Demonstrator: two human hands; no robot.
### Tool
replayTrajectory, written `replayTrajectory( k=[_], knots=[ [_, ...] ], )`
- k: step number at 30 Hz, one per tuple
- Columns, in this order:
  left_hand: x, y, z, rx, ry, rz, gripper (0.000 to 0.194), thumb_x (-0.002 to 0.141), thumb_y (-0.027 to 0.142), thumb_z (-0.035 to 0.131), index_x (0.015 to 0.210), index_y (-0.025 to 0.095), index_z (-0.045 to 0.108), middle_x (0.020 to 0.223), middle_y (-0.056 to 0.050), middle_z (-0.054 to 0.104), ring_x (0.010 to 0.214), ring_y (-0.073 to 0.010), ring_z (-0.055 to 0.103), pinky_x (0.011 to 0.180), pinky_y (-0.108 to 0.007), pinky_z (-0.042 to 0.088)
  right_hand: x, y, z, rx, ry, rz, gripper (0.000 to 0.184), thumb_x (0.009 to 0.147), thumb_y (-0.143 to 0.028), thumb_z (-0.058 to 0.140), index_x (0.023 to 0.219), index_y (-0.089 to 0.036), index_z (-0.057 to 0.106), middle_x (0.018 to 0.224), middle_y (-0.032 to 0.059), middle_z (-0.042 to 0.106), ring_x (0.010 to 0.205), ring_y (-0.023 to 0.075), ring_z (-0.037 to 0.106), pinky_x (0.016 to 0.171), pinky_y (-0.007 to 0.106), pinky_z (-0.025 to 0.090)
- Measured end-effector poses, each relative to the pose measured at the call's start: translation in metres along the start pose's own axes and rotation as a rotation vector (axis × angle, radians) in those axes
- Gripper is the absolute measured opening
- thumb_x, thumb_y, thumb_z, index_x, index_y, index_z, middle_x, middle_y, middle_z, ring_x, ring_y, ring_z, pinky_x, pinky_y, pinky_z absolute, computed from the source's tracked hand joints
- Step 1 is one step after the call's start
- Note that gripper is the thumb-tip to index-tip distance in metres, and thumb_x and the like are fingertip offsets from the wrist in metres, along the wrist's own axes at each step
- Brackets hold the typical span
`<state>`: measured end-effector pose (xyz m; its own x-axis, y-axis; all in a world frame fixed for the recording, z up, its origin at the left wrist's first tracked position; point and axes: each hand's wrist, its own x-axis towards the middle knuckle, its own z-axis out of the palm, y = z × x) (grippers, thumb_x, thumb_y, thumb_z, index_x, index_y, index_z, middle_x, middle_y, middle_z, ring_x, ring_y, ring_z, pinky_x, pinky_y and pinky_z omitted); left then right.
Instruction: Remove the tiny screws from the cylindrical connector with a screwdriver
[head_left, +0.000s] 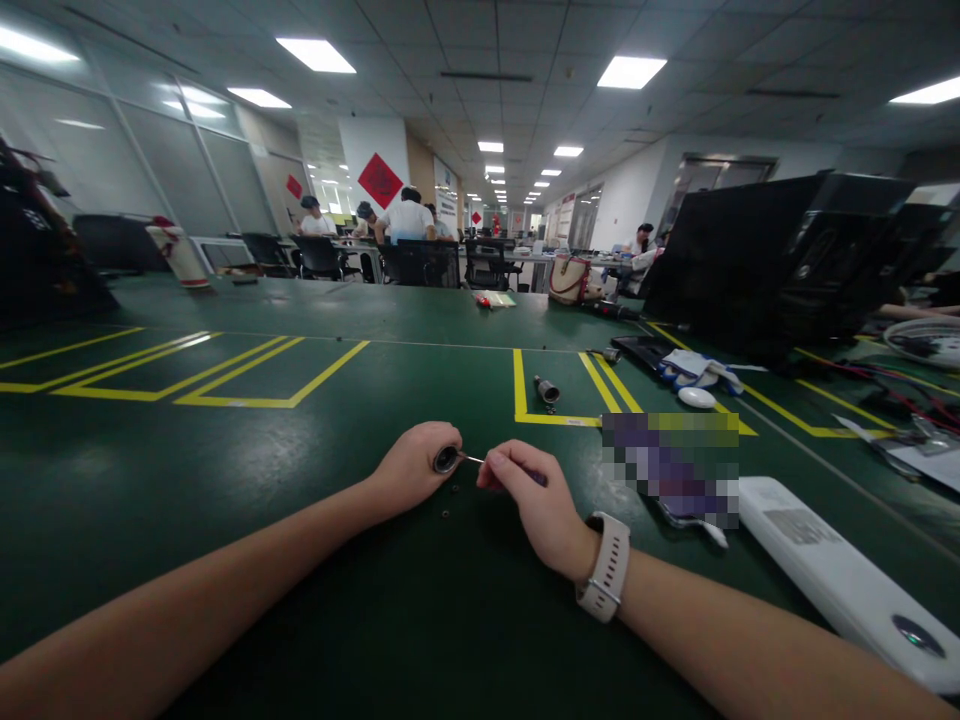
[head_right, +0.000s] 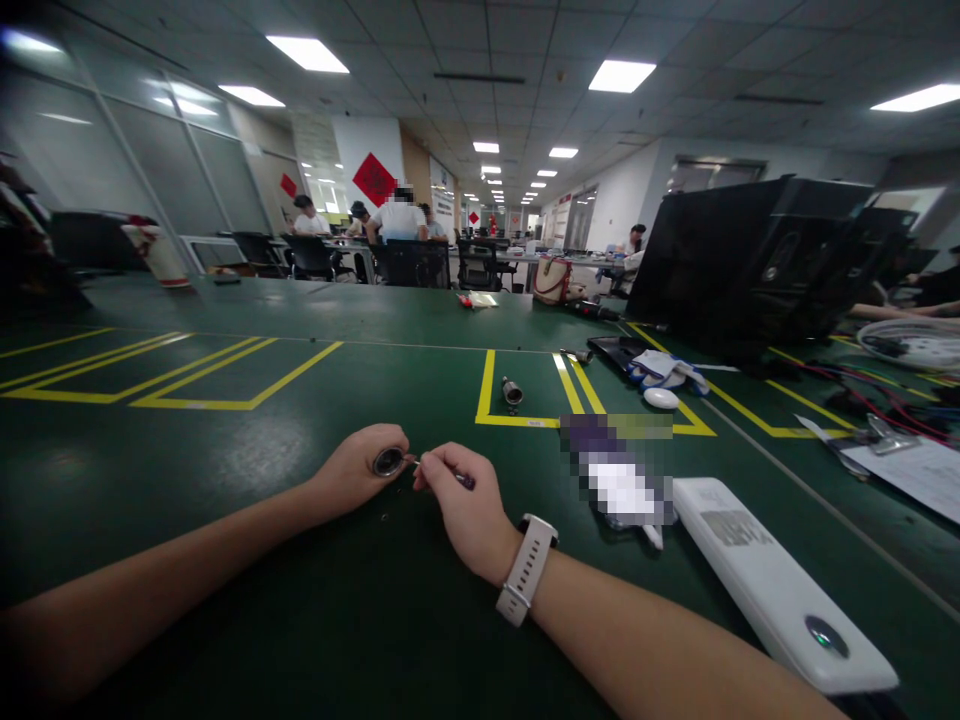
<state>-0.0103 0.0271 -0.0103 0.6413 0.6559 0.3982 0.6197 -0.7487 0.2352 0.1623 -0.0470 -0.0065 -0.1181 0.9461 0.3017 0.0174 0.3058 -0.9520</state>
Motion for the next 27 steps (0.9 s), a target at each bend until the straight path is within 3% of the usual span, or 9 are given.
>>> replayTrajectory(
  k=[3, 5, 10, 12, 27],
  knots=[
    [0.0, 0.001, 0.001, 0.039, -0.026, 0.015, 0.01, 0.074, 0.011, 0.049, 0.065, 0.018, 0.049, 0.065, 0.0, 0.052, 0.064, -0.0157, 0.05, 0.061, -0.027, 0.038, -0.005, -0.006, 0.004, -0.255, -0.017, -0.115, 0.021, 0.084, -0.025, 0.05, 0.067, -0.019, 0.061, 0.067, 0.0001, 0.056, 0.066, 0.0153, 0.051, 0.063, 0.029, 0.036],
    [-0.001, 0.002, 0.0, 0.061, -0.044, 0.032, 0.011, 0.071, 0.008, 0.049, 0.064, 0.018, 0.05, 0.064, 0.0, 0.051, 0.064, -0.0162, 0.049, 0.062, -0.028, 0.037, -0.005, -0.007, 0.005, -0.272, -0.032, -0.125, 0.021, 0.084, -0.024, 0.05, 0.065, -0.019, 0.061, 0.065, -0.0007, 0.055, 0.064, 0.0147, 0.049, 0.062, 0.029, 0.035],
    [-0.002, 0.006, -0.003, 0.071, -0.075, 0.078, 0.012, 0.072, 0.008, 0.048, 0.064, 0.018, 0.05, 0.064, 0.0, 0.051, 0.064, -0.0159, 0.048, 0.063, -0.028, 0.037, 0.006, 0.002, -0.003, 0.201, -0.037, 0.101, 0.024, 0.079, -0.026, 0.054, 0.058, -0.017, 0.062, 0.059, -0.0003, 0.057, 0.061, 0.0143, 0.052, 0.062, 0.028, 0.039],
    [-0.002, 0.006, -0.004, 0.06, -0.074, 0.08, 0.012, 0.072, 0.008, 0.048, 0.065, 0.017, 0.05, 0.064, 0.0, 0.05, 0.063, -0.0154, 0.048, 0.063, -0.028, 0.037, 0.01, 0.007, -0.005, 0.297, -0.027, 0.15, 0.025, 0.079, -0.027, 0.052, 0.059, -0.016, 0.061, 0.057, 0.0, 0.058, 0.058, 0.0135, 0.052, 0.059, 0.027, 0.039],
    [0.001, 0.002, -0.002, 0.004, -0.079, 0.033, 0.009, 0.074, 0.009, 0.05, 0.068, 0.017, 0.05, 0.067, 0.0, 0.053, 0.065, -0.0148, 0.05, 0.063, -0.026, 0.04, 0.011, 0.012, -0.005, 0.422, 0.007, 0.181, 0.023, 0.078, -0.025, 0.052, 0.06, -0.015, 0.061, 0.055, 0.0002, 0.057, 0.054, 0.0112, 0.05, 0.053, 0.024, 0.037]
  ],
)
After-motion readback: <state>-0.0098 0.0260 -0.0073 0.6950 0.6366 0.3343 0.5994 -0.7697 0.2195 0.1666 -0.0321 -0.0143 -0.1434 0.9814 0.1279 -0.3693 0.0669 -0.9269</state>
